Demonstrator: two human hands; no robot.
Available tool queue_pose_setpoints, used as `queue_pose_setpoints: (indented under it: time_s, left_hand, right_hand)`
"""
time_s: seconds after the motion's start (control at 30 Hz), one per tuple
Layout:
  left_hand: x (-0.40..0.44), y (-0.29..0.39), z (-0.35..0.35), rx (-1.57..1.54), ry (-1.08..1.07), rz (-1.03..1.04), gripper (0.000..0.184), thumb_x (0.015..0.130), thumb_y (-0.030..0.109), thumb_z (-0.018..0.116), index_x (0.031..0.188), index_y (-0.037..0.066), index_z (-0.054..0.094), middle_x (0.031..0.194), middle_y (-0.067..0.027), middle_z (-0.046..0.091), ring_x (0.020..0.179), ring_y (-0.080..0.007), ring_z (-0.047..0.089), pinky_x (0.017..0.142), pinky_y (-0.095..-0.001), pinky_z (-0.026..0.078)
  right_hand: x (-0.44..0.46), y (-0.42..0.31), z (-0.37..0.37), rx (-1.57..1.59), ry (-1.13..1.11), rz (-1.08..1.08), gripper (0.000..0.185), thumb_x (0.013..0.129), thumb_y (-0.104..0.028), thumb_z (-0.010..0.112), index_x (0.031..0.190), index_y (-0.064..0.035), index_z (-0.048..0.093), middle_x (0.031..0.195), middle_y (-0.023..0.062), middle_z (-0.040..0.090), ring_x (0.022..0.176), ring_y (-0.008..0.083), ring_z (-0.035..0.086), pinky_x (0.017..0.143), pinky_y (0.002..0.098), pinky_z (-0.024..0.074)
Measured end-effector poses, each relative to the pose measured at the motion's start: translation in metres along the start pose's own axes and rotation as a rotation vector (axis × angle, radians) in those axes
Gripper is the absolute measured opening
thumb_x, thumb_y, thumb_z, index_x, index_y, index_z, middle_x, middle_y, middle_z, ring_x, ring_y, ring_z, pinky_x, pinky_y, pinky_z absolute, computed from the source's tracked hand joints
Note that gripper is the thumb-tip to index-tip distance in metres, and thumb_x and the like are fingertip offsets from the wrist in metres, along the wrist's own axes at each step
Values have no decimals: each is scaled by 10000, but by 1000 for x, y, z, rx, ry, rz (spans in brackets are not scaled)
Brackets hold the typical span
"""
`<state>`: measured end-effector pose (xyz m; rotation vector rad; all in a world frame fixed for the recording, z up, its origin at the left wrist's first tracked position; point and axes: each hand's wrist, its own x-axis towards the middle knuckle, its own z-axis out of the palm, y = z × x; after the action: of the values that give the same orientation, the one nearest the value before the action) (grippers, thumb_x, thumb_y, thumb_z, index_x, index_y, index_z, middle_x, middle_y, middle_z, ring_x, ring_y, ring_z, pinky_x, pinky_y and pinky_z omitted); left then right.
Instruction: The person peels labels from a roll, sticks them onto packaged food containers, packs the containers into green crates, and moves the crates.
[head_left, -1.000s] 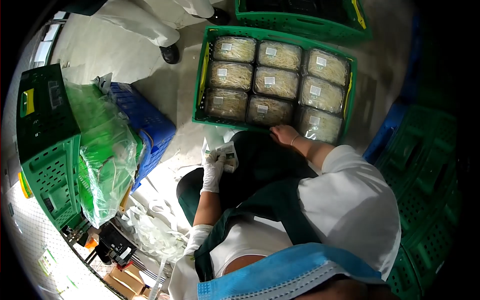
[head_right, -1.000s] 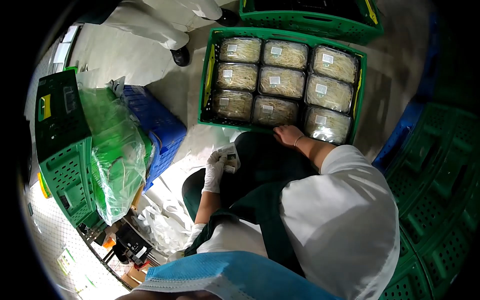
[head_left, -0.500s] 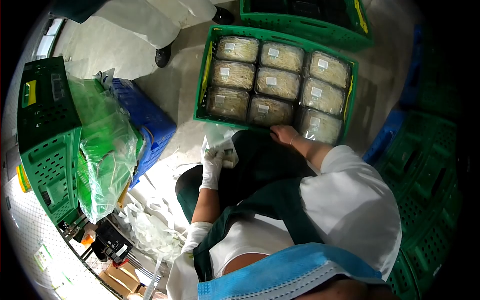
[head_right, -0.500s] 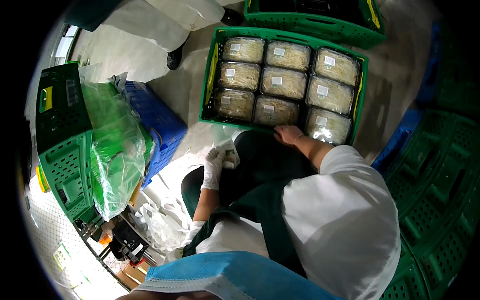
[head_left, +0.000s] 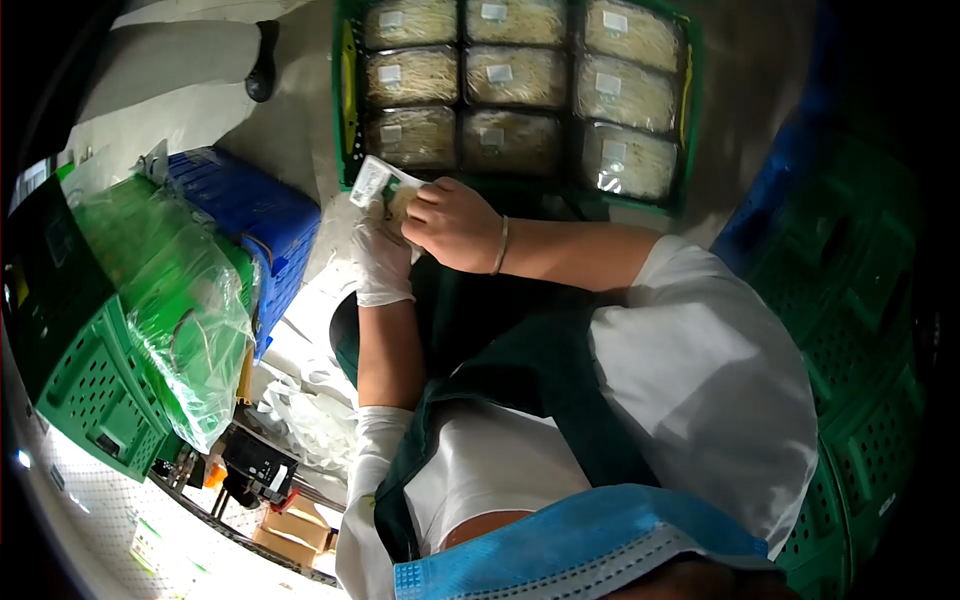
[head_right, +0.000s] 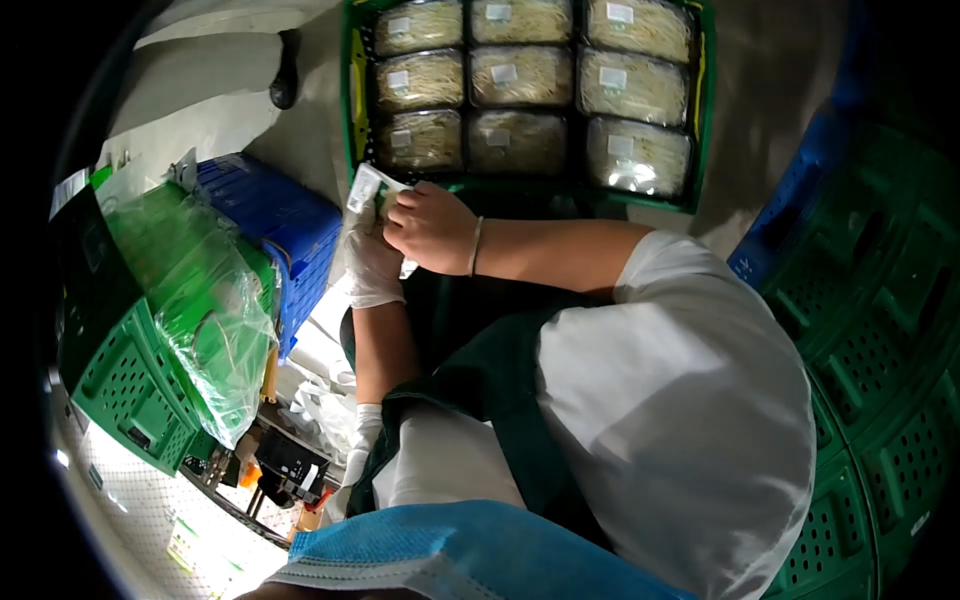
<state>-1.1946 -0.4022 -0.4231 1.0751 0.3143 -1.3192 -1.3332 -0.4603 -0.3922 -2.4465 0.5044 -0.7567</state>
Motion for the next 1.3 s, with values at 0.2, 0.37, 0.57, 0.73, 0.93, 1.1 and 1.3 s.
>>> queue_pose_setpoints:
  time_s: [0.2, 0.37, 0.57, 0.73, 0.93, 1.1, 1.3]
  left_hand:
    - [8, -2, -31, 22, 115, 134, 285, 854, 181, 404, 1065, 5, 480, 1026, -126, 541, 918, -220, 537, 792, -331, 446]
    - [8, 98, -92, 104, 116, 389, 307, 817, 198, 462, 1041, -10, 485, 984, -132, 553, 882, -237, 550, 782, -344, 459]
    - [-31, 98, -49, 603, 111, 463, 212, 773, 46, 527, 980, -2, 532, 927, -101, 575, 805, -176, 574, 696, -277, 484]
    - [-33, 53, -1, 827, 51, 340, 83, 746, -11, 555, 809, 39, 575, 781, -11, 566, 711, -98, 527, 658, -230, 438]
    - [-32, 3, 10, 812, -1, 138, 98, 696, 16, 593, 793, 3, 604, 745, -65, 585, 684, -125, 543, 649, -241, 443]
    - [-34, -31, 41, 866, -140, 81, 229, 733, -31, 532, 955, 24, 534, 898, -85, 575, 791, -141, 549, 718, -268, 457]
    - [-44, -59, 74, 992, -441, 57, 214, 786, -16, 487, 996, -14, 526, 930, -89, 576, 874, -129, 538, 779, -230, 424]
  right_hand:
    - [-40, 23, -35, 168, -33, -106, 19, 638, -135, 541, 648, -119, 535, 783, 3, 481, 833, 182, 468, 712, 302, 373]
    - [-91, 87, -166, 395, -92, 507, 133, 793, -168, 543, 898, -95, 581, 885, 63, 563, 851, 155, 532, 749, 314, 422]
    - [-219, 189, -148, -112, -537, 866, 255, 730, -115, 533, 977, -77, 480, 909, 150, 532, 889, 332, 472, 766, 386, 387]
    - [-250, 204, -97, -238, -268, 705, 278, 717, -82, 545, 986, -64, 478, 980, 141, 517, 928, 319, 459, 804, 371, 374]
    - [-260, 178, -93, -496, -181, 786, 540, 720, -245, 595, 1211, -289, 376, 1180, 70, 377, 1007, 306, 404, 825, 385, 358]
    - [-238, 165, -94, -720, -438, 769, 495, 725, -450, 542, 1161, -237, 444, 1193, 40, 388, 1044, 286, 388, 820, 401, 341]
    - [-89, 68, -71, 644, -249, 461, 396, 693, -267, 657, 964, -17, 514, 876, 116, 543, 795, 217, 535, 699, 273, 429]
